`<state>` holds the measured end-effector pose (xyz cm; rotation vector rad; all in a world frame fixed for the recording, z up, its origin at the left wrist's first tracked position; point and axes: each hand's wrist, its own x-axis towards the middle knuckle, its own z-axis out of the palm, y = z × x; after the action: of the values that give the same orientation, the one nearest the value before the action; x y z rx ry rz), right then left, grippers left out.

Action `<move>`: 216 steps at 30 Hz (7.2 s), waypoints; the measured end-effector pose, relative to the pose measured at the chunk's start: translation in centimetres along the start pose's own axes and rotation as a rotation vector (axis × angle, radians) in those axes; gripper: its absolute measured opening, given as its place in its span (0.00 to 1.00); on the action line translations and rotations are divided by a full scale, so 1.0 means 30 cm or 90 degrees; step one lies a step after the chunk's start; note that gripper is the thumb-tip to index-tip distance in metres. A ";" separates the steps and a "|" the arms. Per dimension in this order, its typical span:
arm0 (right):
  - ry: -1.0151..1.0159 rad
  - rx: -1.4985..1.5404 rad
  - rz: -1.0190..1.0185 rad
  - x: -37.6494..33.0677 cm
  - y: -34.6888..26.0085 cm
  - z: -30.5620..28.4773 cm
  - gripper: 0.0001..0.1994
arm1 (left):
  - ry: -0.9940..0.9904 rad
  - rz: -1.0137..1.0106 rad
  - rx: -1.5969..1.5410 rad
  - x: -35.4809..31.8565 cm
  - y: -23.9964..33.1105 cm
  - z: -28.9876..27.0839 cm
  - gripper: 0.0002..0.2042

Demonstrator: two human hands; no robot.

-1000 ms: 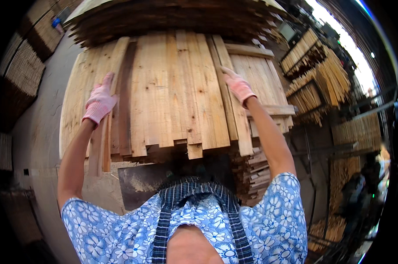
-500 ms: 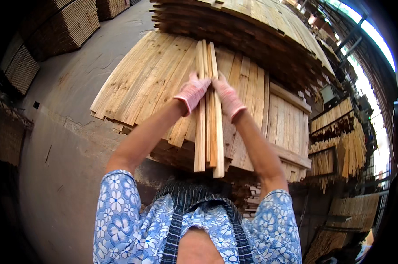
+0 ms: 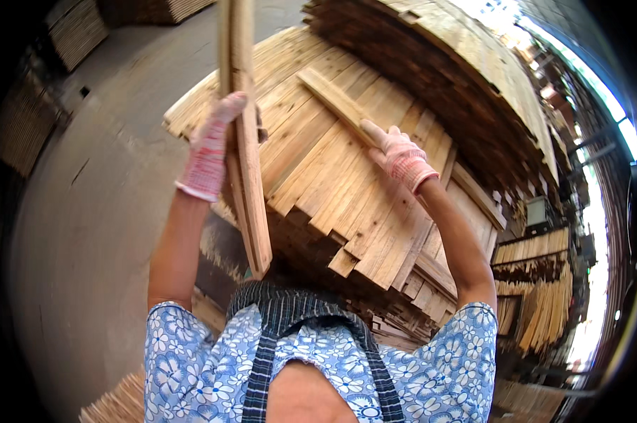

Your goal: The person repeatedly picks up bundles of wooden planks from a rack and stacks them onto a large pile. They wear pink gloves and handle the wood by hand, arranging the planks in layers.

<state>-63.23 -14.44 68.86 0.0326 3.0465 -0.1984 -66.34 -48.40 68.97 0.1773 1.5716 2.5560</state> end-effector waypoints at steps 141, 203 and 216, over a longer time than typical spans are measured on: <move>0.399 0.132 -0.052 -0.354 -0.267 0.103 0.20 | -0.595 0.380 0.540 -0.012 -0.078 0.246 0.35; 0.925 1.039 1.289 -2.389 0.906 3.068 0.66 | -0.584 -0.928 0.695 -1.903 -3.475 0.644 0.48; 0.992 1.240 1.248 -2.294 0.662 3.024 0.51 | -0.990 -0.617 0.785 -1.830 -3.226 0.437 0.24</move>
<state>13.70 -7.64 -17.13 -1.6632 0.0997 1.4256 -4.88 -3.36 -13.18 0.8799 1.4429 0.1302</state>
